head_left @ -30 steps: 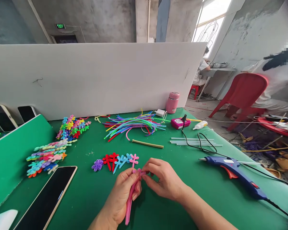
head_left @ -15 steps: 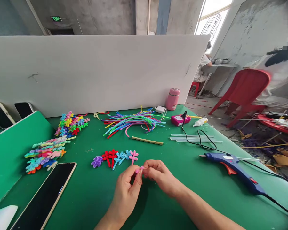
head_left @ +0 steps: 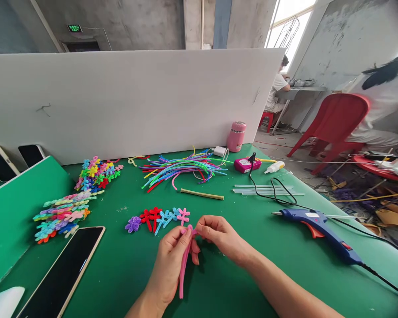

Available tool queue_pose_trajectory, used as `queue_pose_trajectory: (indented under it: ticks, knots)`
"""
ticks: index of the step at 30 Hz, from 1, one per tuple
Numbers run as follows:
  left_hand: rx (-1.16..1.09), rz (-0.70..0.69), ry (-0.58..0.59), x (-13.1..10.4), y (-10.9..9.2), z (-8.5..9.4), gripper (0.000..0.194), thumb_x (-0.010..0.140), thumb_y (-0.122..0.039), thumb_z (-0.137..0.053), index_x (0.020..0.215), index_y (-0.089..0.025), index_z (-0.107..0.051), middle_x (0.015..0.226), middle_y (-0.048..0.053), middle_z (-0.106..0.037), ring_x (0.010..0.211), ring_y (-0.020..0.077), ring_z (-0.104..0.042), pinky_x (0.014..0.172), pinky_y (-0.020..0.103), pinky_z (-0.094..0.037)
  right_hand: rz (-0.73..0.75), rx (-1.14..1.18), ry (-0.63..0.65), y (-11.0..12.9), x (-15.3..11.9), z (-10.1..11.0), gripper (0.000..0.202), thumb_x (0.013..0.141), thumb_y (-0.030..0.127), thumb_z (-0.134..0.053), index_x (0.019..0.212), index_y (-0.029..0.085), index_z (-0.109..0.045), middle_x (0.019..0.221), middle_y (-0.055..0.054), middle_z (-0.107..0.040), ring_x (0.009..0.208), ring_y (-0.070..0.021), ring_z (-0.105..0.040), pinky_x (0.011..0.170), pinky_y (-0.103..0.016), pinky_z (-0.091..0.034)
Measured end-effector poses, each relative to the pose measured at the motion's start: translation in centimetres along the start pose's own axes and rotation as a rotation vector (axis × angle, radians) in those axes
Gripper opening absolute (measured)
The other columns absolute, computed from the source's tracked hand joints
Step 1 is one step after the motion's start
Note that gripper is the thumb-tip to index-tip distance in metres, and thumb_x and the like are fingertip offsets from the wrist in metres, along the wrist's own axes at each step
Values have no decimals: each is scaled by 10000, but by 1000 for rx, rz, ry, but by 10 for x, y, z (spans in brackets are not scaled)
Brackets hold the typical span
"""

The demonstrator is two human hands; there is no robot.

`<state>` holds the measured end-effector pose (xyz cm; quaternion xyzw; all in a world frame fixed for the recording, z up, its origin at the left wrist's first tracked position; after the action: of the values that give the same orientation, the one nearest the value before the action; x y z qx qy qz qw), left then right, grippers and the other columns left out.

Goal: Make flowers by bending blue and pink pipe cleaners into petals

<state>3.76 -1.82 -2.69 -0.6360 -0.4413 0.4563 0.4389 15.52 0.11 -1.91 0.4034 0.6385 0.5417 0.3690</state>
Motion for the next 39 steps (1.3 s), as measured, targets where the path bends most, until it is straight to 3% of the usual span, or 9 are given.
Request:
queue_pose_trajectory:
  ticks: [6,13,18,22,28,35,39]
  knots:
    - [-139,67,63,0,2,0,178,754,-303,-558,659,-153,-572,533,-26,-542,491,76,-476,500,188,-387,19,112,87,-5,0,-4,195,766,303,-479,644,160,-431,515,14,-541,480,-114,-526,509,-236,-358]
    - [-273,97,64,0,6,-1,109,710,-237,-620,650,-147,-618,504,-14,-562,501,66,-472,504,166,-379,-5,93,13,-4,2,-5,191,727,266,-486,577,162,-430,442,39,-481,445,-74,-395,490,-209,-303]
    - [-433,103,-54,6,3,7,59,688,-214,-637,683,-158,-656,597,9,-632,577,99,-546,591,215,-434,-23,55,-137,-7,3,1,268,741,394,-531,658,147,-470,536,57,-390,481,-57,-296,464,-194,-224]
    - [-501,32,-161,11,-2,16,81,648,-207,-665,705,-152,-682,729,35,-668,714,133,-574,706,252,-444,-33,-6,-110,-6,1,-2,310,752,446,-523,693,145,-475,609,32,-437,523,-65,-331,486,-195,-258]
    - [-423,-39,-105,7,-1,8,58,640,-193,-665,685,-166,-688,713,15,-642,779,143,-547,781,260,-408,66,-7,58,-7,-4,-18,326,735,457,-548,701,136,-502,638,23,-435,574,-77,-348,524,-202,-287]
    - [-162,-186,-86,3,-7,11,177,719,-279,-575,589,-160,-581,614,-12,-493,622,116,-429,610,228,-378,4,-18,34,-5,-3,-15,361,714,473,-561,632,131,-481,549,50,-355,498,-57,-247,461,-208,-195]
    - [83,-165,-29,3,-11,13,311,754,-352,-515,508,-172,-457,534,-36,-364,544,106,-330,515,221,-310,-6,-64,95,-1,-5,-16,354,726,462,-544,617,130,-483,553,42,-371,502,-59,-246,463,-210,-192]
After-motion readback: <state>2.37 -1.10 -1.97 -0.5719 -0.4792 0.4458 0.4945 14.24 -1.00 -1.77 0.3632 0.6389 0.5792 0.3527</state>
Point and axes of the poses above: each hand's wrist, its own x-axis towards the middle knuckle, its own z-axis out of the back of the hand, y = z × x, the point moved 3 cm from there along x, towards the middle knuckle
